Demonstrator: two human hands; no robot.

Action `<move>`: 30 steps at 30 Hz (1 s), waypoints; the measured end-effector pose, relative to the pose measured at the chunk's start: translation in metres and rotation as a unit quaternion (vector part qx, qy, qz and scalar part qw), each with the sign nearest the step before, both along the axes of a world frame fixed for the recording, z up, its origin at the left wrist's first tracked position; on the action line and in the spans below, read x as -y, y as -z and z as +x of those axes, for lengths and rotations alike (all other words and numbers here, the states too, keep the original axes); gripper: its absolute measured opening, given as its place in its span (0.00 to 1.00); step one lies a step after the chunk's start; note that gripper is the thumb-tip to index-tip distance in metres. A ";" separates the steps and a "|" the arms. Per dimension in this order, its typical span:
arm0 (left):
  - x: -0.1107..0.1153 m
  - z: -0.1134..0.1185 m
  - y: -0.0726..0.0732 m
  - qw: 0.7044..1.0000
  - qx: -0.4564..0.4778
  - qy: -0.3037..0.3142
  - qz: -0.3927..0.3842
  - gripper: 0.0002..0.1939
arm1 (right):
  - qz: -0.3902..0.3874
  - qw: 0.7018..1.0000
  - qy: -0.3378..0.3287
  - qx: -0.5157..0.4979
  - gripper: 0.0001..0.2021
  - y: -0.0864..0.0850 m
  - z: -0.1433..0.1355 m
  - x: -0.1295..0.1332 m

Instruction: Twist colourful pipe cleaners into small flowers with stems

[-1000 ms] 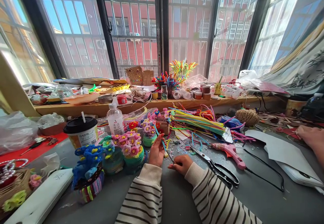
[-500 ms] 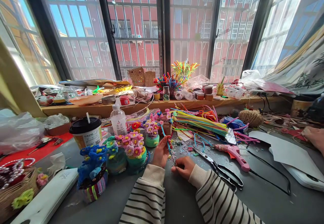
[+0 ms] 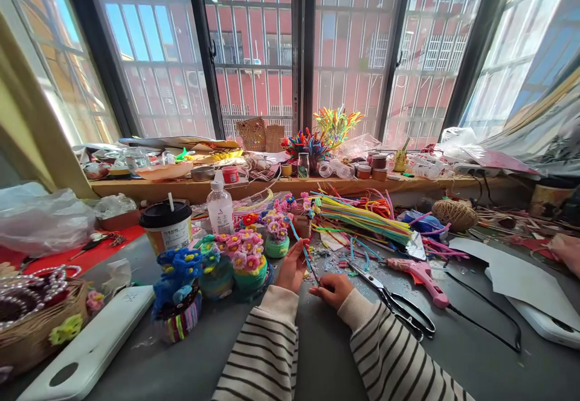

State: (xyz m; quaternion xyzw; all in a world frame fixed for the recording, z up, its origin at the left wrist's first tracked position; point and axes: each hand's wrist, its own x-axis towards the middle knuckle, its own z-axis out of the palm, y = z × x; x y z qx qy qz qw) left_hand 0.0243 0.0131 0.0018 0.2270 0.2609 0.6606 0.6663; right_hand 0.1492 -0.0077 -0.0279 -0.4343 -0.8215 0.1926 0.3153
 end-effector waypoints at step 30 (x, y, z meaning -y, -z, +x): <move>0.004 0.001 -0.006 0.996 -0.052 0.067 0.038 0.08 | -0.083 0.989 -0.102 -0.062 0.28 -0.005 0.001 0.008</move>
